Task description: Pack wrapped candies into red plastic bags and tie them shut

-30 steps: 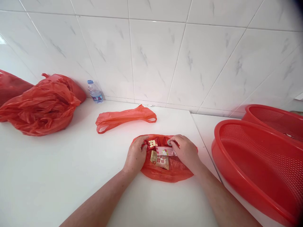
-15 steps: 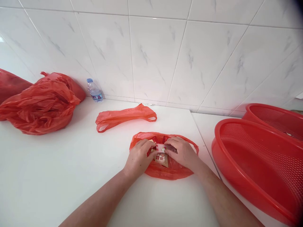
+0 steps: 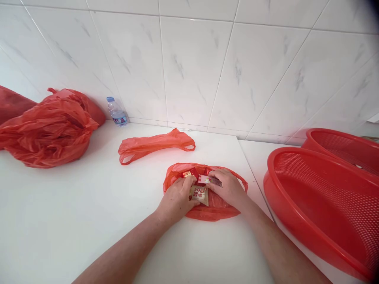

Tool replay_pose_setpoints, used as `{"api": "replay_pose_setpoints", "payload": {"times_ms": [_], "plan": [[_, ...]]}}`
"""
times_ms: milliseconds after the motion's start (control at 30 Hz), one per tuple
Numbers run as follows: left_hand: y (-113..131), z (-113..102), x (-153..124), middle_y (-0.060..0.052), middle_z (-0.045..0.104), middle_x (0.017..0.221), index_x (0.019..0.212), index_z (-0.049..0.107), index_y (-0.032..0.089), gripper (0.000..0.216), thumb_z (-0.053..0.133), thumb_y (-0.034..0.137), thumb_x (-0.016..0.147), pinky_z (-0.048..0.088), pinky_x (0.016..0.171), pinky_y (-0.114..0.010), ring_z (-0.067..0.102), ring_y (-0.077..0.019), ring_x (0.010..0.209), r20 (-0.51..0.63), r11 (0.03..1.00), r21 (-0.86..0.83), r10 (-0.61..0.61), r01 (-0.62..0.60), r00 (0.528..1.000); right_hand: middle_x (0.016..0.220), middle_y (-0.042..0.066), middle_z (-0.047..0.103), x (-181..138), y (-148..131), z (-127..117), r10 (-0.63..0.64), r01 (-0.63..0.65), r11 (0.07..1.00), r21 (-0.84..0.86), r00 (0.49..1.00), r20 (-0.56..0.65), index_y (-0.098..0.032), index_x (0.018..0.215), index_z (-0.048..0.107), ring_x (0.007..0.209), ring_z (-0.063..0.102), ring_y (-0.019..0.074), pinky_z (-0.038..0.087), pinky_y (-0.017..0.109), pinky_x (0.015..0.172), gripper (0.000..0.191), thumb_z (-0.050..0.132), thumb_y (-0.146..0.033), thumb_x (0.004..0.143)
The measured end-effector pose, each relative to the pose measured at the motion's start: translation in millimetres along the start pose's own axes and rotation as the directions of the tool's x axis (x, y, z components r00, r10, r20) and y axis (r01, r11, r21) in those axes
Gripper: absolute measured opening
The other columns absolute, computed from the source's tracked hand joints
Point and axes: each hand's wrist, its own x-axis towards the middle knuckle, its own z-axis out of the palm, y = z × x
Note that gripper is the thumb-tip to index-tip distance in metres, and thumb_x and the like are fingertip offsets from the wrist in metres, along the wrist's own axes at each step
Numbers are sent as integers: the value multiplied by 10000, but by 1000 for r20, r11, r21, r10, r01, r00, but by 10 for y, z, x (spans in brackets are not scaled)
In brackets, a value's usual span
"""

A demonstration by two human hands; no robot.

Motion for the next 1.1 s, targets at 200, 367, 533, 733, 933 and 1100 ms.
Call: {"api": "replay_pose_setpoints", "payload": {"times_ms": [200, 367, 533, 733, 933, 1100], "plan": [[1, -7, 8, -51, 636, 991, 1130, 454, 252, 500, 623, 187, 664, 489, 704, -354, 596, -251, 907, -44, 1000, 17, 25, -25, 999, 927, 22, 638, 9, 45, 20, -16, 16, 1000, 17, 1000, -25, -221, 941, 608, 888, 552, 186, 447, 322, 736, 160, 574, -327, 826], [4, -23, 15, -47, 628, 950, 1138, 439, 242, 501, 633, 202, 678, 484, 703, -366, 589, -254, 894, -40, 1000, 24, 6, -5, 999, 902, 14, 641, 8, 63, 35, -17, 18, 1000, 16, 999, -41, -224, 923, 601, 861, 558, 181, 450, 316, 718, 144, 575, -327, 826], [21, -33, 14, -21, 620, 906, 1117, 448, 242, 492, 644, 193, 669, 479, 670, -348, 586, -235, 849, -60, 1000, -4, -5, 4, 998, 962, 18, 645, 13, 60, 33, -26, 25, 1000, -11, 999, -47, -237, 987, 603, 930, 563, 195, 464, 336, 767, 205, 592, -341, 812], [64, -57, 8, -10, 611, 881, 1042, 475, 233, 416, 652, 199, 667, 463, 649, -323, 568, -209, 807, -128, 999, -26, -27, 24, 991, 1003, 37, 629, -4, -20, 11, -125, 118, 991, -62, 983, -133, -250, 1043, 605, 954, 552, 203, 459, 336, 791, 239, 591, -318, 814], [96, -78, 25, -31, 616, 883, 1012, 491, 239, 362, 656, 252, 691, 462, 743, -371, 569, -230, 854, -258, 1000, 13, -14, 17, 966, 687, 24, 577, -76, -177, -76, -155, 160, 987, 16, 970, -186, -211, 712, 584, 696, 528, 157, 423, 285, 635, 304, 410, -366, 908], [115, -93, 16, -40, 609, 917, 997, 500, 227, 319, 646, 264, 716, 486, 740, -370, 586, -223, 850, -262, 996, -83, -41, 20, 964, 589, -7, 470, -89, -279, -27, -199, 201, 979, 19, 977, -72, -215, 590, 457, 593, 450, 140, 371, 270, 560, 320, 498, -395, 851]]}}
